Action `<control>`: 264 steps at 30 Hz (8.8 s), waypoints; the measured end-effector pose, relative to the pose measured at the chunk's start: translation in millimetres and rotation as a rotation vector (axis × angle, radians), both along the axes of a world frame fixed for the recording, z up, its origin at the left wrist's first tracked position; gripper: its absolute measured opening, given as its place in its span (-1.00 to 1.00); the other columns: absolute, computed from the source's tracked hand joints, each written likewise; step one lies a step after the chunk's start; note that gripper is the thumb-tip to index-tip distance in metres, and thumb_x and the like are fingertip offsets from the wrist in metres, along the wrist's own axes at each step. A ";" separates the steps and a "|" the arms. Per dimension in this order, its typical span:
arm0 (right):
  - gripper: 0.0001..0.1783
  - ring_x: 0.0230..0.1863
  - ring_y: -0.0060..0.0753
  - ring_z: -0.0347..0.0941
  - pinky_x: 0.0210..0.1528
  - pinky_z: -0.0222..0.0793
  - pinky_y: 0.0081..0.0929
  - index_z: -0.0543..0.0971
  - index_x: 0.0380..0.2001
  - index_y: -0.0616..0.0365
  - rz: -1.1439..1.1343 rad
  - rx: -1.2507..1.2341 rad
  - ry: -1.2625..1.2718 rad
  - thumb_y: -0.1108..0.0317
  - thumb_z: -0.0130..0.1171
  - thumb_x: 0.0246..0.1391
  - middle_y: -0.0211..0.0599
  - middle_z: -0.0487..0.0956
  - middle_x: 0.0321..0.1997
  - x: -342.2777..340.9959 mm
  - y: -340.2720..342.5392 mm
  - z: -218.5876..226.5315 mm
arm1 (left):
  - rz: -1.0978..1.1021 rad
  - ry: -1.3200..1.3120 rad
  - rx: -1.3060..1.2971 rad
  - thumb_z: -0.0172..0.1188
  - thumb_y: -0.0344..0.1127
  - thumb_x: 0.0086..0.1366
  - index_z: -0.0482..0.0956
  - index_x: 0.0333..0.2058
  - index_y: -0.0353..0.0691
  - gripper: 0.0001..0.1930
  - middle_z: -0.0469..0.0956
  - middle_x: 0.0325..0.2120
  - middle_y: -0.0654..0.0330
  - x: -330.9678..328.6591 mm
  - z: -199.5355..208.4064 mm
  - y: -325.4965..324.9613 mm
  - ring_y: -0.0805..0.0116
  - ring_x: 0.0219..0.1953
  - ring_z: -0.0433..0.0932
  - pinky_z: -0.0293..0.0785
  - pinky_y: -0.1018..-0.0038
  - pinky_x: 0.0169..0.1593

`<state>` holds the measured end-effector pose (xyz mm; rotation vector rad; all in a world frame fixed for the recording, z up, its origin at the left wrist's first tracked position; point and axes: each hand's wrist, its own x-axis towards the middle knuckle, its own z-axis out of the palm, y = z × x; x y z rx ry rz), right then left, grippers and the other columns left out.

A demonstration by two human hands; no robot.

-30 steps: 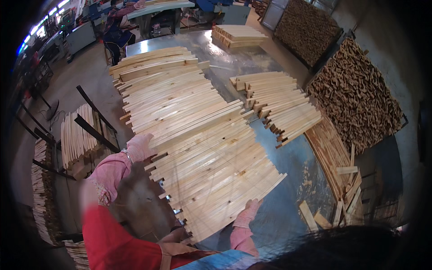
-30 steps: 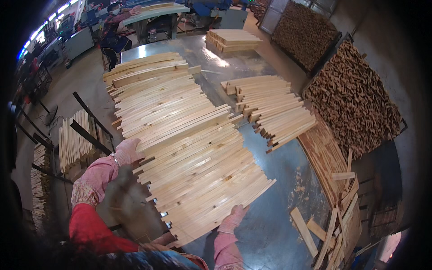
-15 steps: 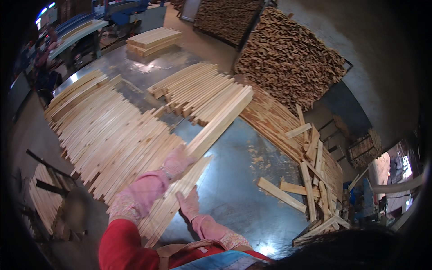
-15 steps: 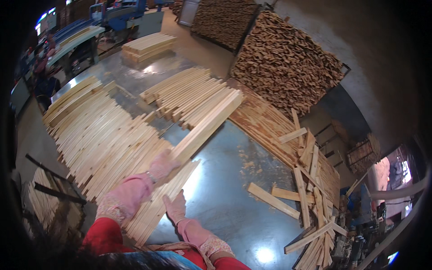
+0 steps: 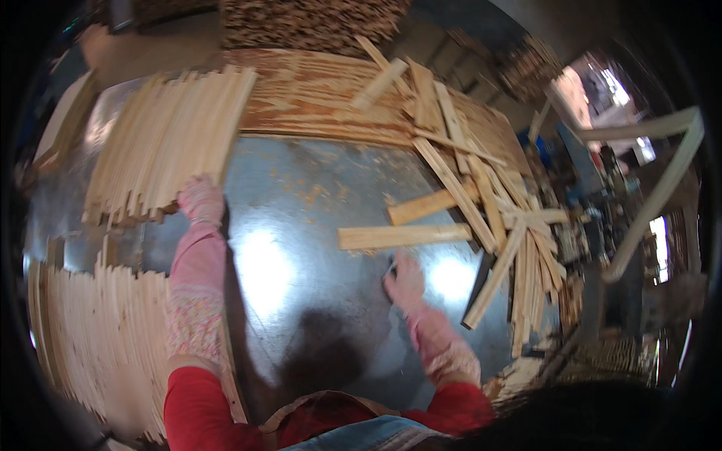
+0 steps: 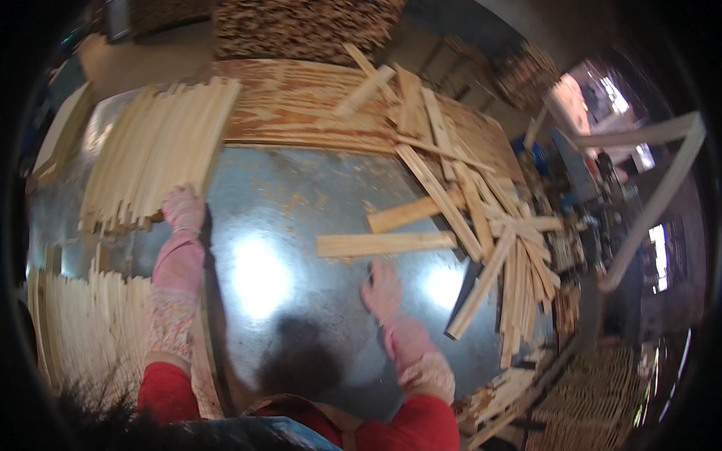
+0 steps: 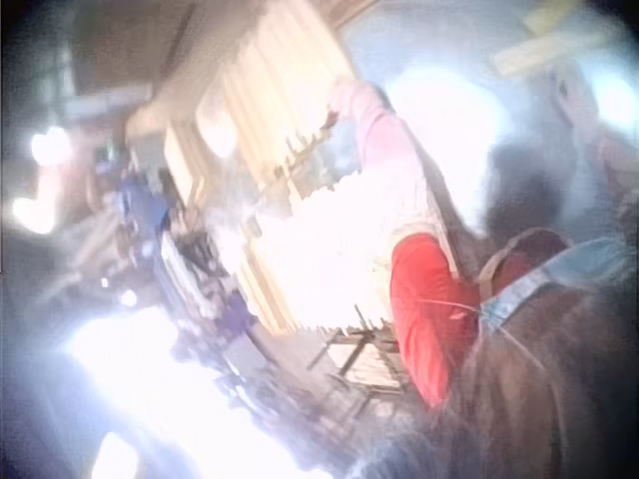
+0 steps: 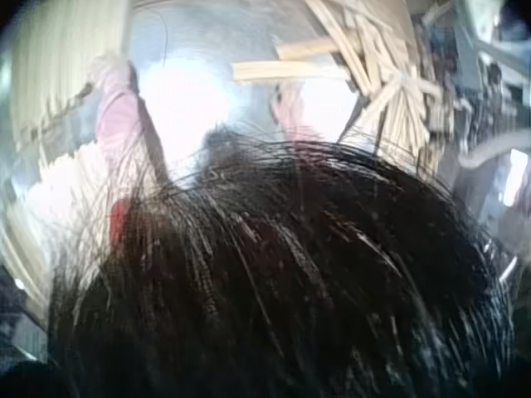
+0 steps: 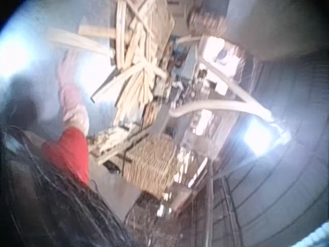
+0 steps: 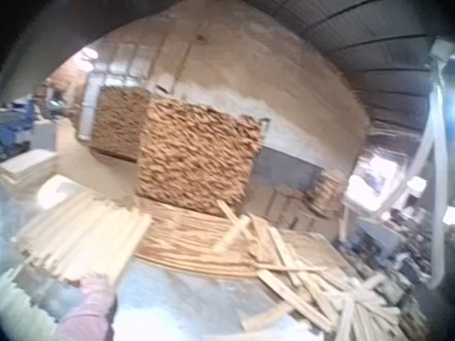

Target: The person picks up thin wooden planks from a pile on a metal table and arranges them into a neat stack. They repeatedly gather the planks, align them, and place them onto the growing stack while wearing pink gloves.

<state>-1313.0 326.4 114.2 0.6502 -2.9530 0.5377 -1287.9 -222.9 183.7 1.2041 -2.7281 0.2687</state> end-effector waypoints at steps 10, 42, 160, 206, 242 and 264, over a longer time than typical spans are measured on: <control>-0.23 0.62 0.15 0.16 0.51 0.27 0.09 0.35 0.48 -0.03 -0.064 0.631 -0.020 0.35 0.20 0.17 -0.19 0.35 0.57 -146.9 100.0 -20.5 | -0.171 0.121 -0.038 0.45 -0.07 0.26 0.44 0.12 -0.15 -0.44 0.53 0.09 0.01 6.5 -19.7 -10.4 -0.05 0.23 0.52 0.51 0.10 0.20; -0.36 -0.08 -0.26 0.68 -0.06 0.69 -0.25 0.32 0.44 0.25 -0.198 -0.938 -1.263 0.50 0.18 0.33 -0.17 0.66 -0.01 193.3 -108.4 -18.0 | -0.108 -0.014 0.070 0.21 -0.12 0.40 0.53 0.17 -0.03 -0.59 0.60 0.10 0.15 28.2 -5.5 -41.7 0.14 0.21 0.58 0.51 0.24 0.21; -0.27 0.20 -0.21 0.59 0.35 0.46 -0.27 0.45 0.43 0.17 -0.521 -1.094 -0.562 0.26 0.44 0.25 -0.15 0.65 0.23 88.5 53.3 14.8 | -0.359 0.023 1.653 0.36 -0.12 0.30 0.34 0.44 -0.32 -0.20 0.65 0.13 -0.20 293.3 -62.9 305.1 -0.09 0.15 0.66 0.53 0.20 0.30; -0.33 0.40 0.22 0.45 0.47 0.27 0.19 0.50 0.36 0.03 0.634 0.153 -0.508 -0.06 0.22 0.30 0.07 0.61 0.29 427.2 -244.7 75.2 | -0.409 0.309 0.449 0.38 -0.21 0.30 0.68 0.08 -0.19 -0.60 0.62 0.12 0.03 567.4 27.2 171.1 -0.08 0.29 0.49 0.34 -0.02 0.41; -0.12 0.28 0.28 0.58 0.35 0.50 0.07 0.35 0.51 0.00 -0.408 -0.258 -0.394 0.10 0.42 0.16 0.24 0.53 0.34 -99.3 225.6 141.6 | -0.541 -0.272 0.506 0.49 0.04 0.22 0.20 0.48 -0.04 -0.05 0.53 0.23 0.04 -34.9 -8.4 420.4 0.01 0.32 0.50 0.46 0.08 0.30; -0.36 0.04 -0.15 0.66 0.11 0.61 -0.15 0.42 0.42 0.13 -0.060 -0.417 -1.125 0.17 0.33 0.39 -0.12 0.70 0.03 194.2 134.1 111.8 | -0.240 0.186 1.414 0.43 0.17 0.25 0.22 0.53 -0.31 0.04 0.47 0.32 -0.31 307.6 -1.2 421.5 -0.26 0.38 0.44 0.34 0.08 0.46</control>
